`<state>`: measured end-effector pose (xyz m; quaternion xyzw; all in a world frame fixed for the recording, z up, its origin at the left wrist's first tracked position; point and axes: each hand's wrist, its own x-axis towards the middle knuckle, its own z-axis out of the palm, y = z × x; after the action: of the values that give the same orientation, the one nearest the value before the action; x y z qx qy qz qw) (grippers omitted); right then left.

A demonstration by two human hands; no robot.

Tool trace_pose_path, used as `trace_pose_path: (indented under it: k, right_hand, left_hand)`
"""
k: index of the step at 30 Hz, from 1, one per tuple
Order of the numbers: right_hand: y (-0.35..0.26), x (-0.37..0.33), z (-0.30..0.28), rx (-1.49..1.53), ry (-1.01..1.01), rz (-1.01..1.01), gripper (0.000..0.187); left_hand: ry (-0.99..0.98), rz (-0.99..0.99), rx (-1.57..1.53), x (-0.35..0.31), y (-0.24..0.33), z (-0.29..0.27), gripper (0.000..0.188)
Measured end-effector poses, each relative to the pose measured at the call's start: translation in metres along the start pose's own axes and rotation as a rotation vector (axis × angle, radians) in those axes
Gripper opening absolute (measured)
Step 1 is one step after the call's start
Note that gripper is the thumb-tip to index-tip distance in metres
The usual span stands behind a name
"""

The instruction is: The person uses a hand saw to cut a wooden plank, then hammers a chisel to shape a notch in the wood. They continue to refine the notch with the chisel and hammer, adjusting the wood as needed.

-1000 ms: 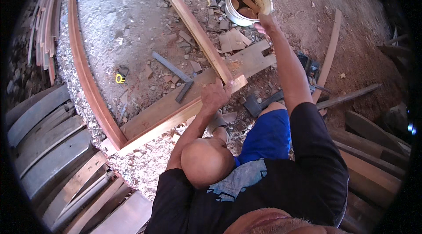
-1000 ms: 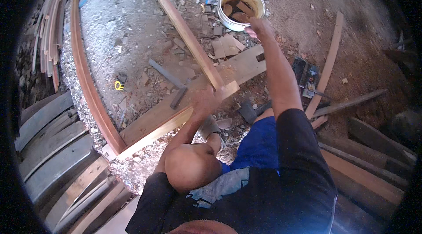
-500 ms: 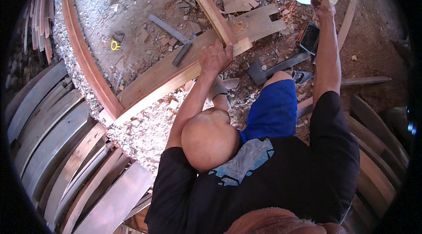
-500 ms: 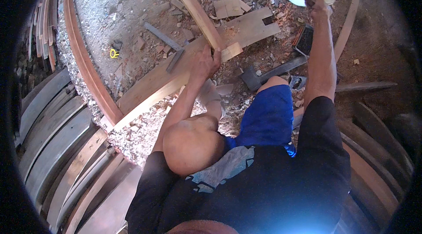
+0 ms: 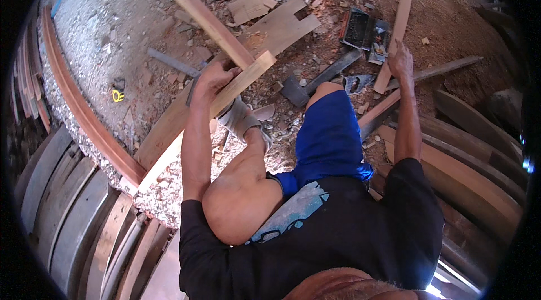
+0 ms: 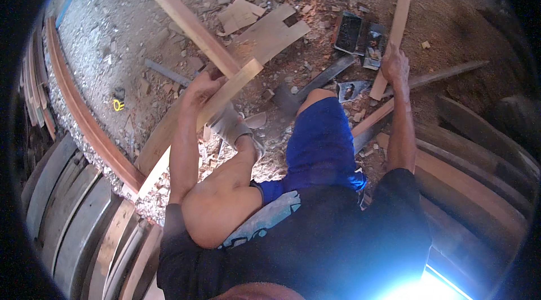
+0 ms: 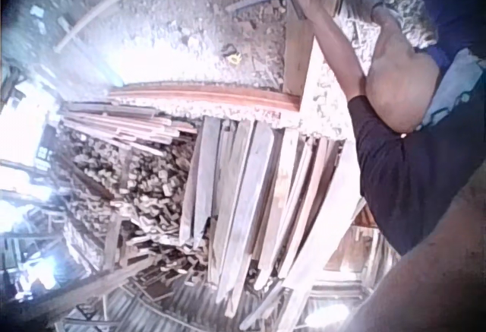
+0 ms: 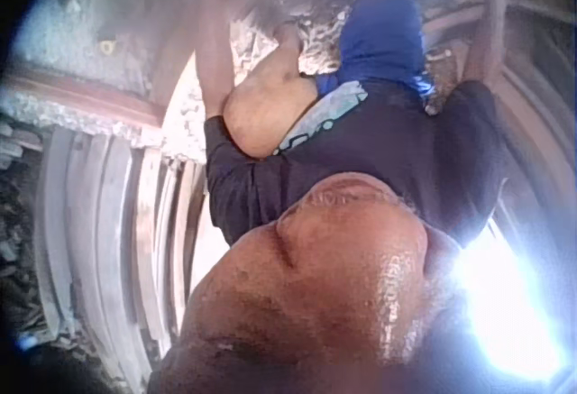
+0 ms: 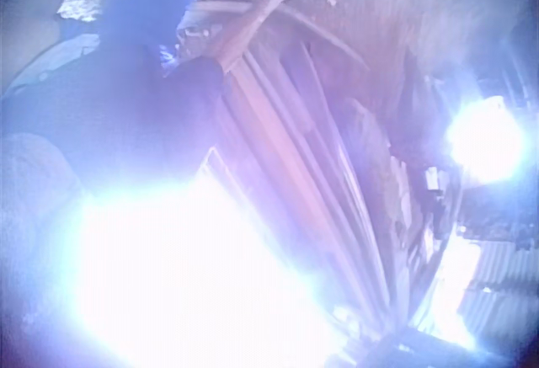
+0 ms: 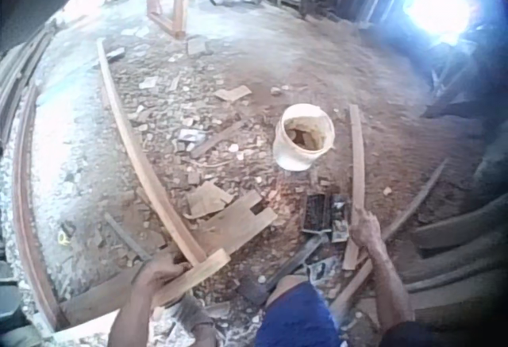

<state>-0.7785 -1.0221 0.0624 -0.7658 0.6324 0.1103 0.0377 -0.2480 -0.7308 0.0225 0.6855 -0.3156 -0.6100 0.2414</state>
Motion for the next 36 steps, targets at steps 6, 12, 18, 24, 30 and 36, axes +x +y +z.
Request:
trace_pose_path:
  k: [6,12,18,24,30,36]
  right_hand:
    - [0.009,-0.023,0.019,-0.464,-0.112,0.035,0.083]
    - [0.002,-0.002,0.051,-0.175,-0.18,-0.149,0.094]
    - [0.014,0.006,0.057,-0.221,-0.131,-0.201,0.084]
    - [0.016,0.009,0.054,0.021,-0.261,-0.025,0.074]
    - [0.001,-0.049,0.027,0.862,0.015,0.196,0.053]
    - [-0.119,-0.105,-0.044,1.35,-0.19,-0.233,0.04]
  left_hand:
    - [0.089,-0.112,0.2,0.009,0.002,0.004,0.041]
    - [0.058,-0.064,0.212,-0.006,0.014,-0.005,0.048]
    - [0.216,0.048,0.352,-0.016,0.016,0.014,0.097]
    - [0.417,0.009,0.366,-0.022,0.015,0.041,0.089]
    - [0.558,-0.023,0.48,-0.022,0.01,0.047,0.075]
    - [0.71,0.113,-0.037,-0.012,-0.005,0.03,0.069]
